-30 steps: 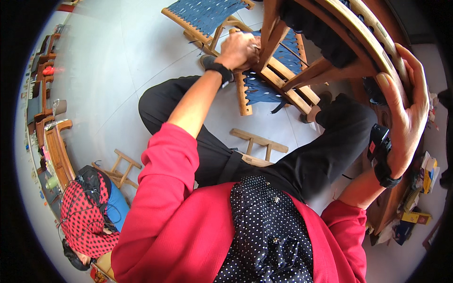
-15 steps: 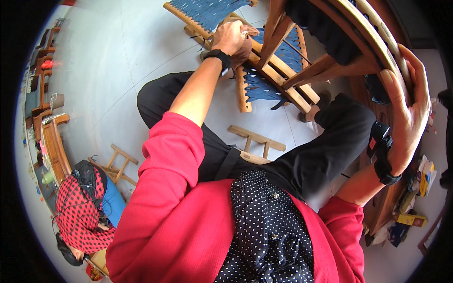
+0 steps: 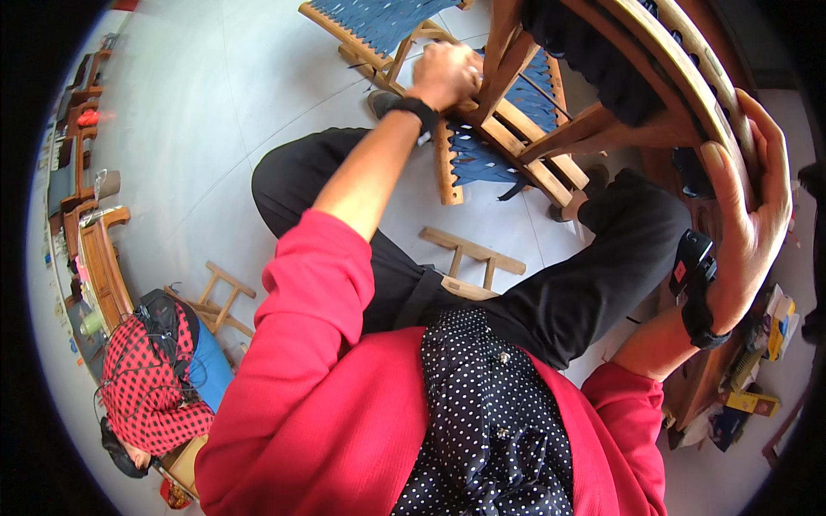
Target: The person sits on the floor and uses a small tool to tighten or adjust parts of a wooden chair with blue woven seating. They repeatedly reposition the chair and work on different joints and edges throughout the clip.
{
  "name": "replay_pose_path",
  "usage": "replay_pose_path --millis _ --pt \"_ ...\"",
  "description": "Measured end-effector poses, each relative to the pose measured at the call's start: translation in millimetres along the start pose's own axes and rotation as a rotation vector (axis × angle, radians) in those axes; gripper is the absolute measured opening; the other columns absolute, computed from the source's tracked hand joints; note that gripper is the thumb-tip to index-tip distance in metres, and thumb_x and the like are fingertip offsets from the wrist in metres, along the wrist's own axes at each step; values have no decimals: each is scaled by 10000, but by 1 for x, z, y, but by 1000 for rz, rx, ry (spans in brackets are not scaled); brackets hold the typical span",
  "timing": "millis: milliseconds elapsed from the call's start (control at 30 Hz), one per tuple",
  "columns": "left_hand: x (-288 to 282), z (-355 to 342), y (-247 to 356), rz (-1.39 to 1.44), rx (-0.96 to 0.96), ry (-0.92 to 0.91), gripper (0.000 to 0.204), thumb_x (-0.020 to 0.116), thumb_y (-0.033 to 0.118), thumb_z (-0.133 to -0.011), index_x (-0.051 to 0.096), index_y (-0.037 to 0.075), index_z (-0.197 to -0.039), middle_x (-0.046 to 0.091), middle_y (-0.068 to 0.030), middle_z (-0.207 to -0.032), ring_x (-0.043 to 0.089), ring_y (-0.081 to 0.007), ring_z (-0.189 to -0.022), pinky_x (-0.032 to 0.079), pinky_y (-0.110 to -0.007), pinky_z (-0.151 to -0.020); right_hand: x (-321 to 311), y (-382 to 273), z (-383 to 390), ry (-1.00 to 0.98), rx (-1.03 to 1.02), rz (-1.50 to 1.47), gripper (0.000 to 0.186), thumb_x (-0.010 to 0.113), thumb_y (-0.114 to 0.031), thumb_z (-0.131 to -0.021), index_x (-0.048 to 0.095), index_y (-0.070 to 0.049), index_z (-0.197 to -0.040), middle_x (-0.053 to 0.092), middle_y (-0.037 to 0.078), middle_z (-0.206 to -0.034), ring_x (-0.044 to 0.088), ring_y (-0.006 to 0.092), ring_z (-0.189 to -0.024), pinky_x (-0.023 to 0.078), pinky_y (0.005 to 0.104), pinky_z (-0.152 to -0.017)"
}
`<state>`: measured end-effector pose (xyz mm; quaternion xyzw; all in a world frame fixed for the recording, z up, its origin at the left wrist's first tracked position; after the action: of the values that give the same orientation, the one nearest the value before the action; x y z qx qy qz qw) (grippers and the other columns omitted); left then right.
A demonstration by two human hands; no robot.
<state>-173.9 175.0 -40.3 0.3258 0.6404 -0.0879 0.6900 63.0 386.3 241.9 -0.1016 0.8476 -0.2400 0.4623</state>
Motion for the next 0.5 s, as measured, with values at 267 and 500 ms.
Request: replay_pose_path --millis 267,500 --pt "-18 -4 -7 32 -98 223 187 633 261 -831 724 126 -922 716 -181 -979 683 -394 -929 563 -463 -801 -1 3 0 -92 -3 87 577 750 -377 -860 610 -123 -1360 662 150 -1217 662 247 -1102 498 355 -1008" --pt "4 11 4 122 134 -30 225 627 52 -792 694 151 -983 657 -156 -986 642 -382 -975 540 -483 -837 3 6 -3 -79 -35 68 625 769 -443 -829 616 -122 -1344 680 151 -1188 679 248 -1077 524 359 -974"
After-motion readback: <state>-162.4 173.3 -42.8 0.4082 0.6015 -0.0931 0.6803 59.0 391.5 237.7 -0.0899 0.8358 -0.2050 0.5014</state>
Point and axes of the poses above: each hand's wrist, its own z-axis away from the middle knuckle, its own x-axis out of the palm, y = z × x, the point moved 4 cm from there along -z, towards the middle knuckle
